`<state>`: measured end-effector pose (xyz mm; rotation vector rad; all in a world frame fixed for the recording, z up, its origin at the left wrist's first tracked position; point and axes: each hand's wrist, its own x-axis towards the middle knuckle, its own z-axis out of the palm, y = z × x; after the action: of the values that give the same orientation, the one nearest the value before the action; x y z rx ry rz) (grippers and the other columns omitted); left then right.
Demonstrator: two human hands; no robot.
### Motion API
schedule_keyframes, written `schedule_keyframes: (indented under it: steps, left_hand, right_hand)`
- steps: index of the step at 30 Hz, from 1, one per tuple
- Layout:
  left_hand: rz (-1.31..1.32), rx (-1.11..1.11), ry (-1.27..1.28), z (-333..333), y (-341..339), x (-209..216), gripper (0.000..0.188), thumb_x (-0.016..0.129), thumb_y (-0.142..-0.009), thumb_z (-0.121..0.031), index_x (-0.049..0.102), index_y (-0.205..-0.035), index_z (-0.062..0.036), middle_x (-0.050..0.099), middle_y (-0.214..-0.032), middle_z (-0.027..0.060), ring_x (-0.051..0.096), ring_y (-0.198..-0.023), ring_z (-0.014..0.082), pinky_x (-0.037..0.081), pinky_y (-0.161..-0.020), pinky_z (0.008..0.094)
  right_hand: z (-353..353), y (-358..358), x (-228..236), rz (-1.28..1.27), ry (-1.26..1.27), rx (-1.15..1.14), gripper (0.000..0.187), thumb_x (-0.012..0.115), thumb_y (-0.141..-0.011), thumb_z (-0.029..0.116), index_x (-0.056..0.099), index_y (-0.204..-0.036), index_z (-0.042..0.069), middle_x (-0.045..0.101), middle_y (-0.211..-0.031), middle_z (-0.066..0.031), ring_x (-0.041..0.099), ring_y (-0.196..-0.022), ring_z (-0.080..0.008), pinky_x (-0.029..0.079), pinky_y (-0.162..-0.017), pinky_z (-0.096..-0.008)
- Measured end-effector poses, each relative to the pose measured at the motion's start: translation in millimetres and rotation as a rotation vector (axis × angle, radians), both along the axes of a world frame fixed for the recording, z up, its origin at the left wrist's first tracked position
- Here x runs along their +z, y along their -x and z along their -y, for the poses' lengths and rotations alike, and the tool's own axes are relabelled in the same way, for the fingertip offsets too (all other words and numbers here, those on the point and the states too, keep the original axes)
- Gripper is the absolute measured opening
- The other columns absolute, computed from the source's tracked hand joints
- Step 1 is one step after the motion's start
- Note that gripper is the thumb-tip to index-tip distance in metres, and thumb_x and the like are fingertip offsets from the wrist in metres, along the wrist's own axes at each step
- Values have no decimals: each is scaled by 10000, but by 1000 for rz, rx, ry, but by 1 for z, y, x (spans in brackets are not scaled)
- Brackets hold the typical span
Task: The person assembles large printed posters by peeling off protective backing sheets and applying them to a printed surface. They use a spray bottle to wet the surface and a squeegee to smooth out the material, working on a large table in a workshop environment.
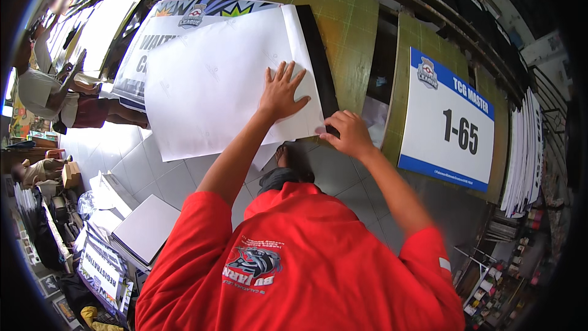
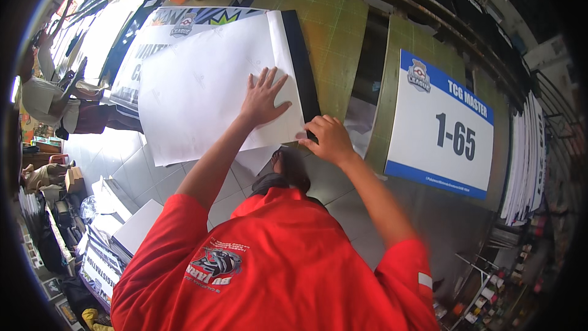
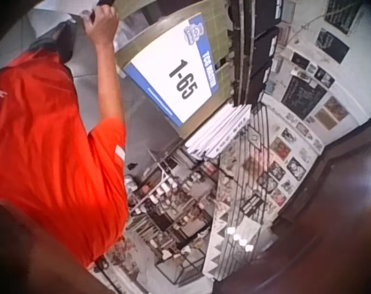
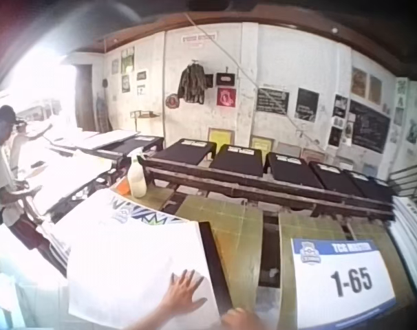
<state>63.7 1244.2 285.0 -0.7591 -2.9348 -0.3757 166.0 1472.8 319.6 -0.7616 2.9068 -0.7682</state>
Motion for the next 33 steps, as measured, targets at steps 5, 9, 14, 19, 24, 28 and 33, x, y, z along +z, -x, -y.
schedule_keyframes:
  steps: [5, 9, 14, 19, 24, 28, 33]
  left_hand:
    - [5, -9, -60, 1, 0, 4, 763, 615, -798, -506, 417, -1438, -141, 317, -1512, 213, 235, -1426, 398, 141, -1122, 633]
    - [5, -9, -76, 4, 0, 4, 768, 609, -804, -505, 409, -1437, -121, 315, -1511, 208, 227, -1427, 393, 143, -1121, 631]
    - [37, -25, -104, 5, 0, 12, 760, 602, -811, -510, 412, -1431, -113, 323, -1505, 204, 230, -1423, 396, 146, -1117, 635]
    - [135, -32, -103, 6, 3, 20, 777, 611, -815, -523, 392, -1444, -124, 292, -1519, 205, 223, -1423, 403, 139, -1116, 650]
    - [144, -26, -117, 7, 5, 21, 764, 613, -810, -520, 414, -1431, -122, 320, -1506, 196, 244, -1416, 396, 151, -1106, 655]
    - [159, -31, -127, 6, 9, 23, 756, 619, -807, -515, 426, -1425, -126, 327, -1504, 191, 256, -1413, 391, 161, -1102, 652]
    - [201, -6, -119, 6, 11, 21, 799, 644, -779, -543, 416, -1434, -146, 310, -1517, 173, 242, -1423, 375, 158, -1104, 657]
  right_hand:
    - [16, 48, -17, -155, 65, -47, 472, 582, -921, 343, 545, -1354, 160, 328, -1475, -257, 336, -1332, -454, 315, -1078, -494]
    - [18, 123, -44, -160, -78, -42, 422, 472, -987, 356, 518, -1390, 237, 232, -1531, -262, 204, -1403, -468, 207, -1123, -523]
    - [18, 207, -51, -138, -115, 13, 421, 432, -988, 421, 524, -1381, 298, 212, -1545, -248, 166, -1426, -449, 162, -1118, -588]
    - [18, 279, -50, -117, -180, 22, 411, 407, -994, 446, 530, -1369, 334, 190, -1555, -238, 147, -1433, -449, 155, -1117, -609]
    - [26, 339, -53, -123, -140, 7, 408, 374, -997, 484, 558, -1339, 360, 180, -1570, -203, 136, -1442, -433, 151, -1122, -613]
    - [22, 372, -53, -114, -170, -12, 406, 376, -991, 502, 577, -1318, 370, 186, -1573, -187, 143, -1447, -412, 146, -1125, -613]
    - [29, 381, -38, -87, -275, -25, 424, 381, -989, 485, 532, -1361, 350, 180, -1572, -195, 147, -1449, -402, 169, -1120, -617]
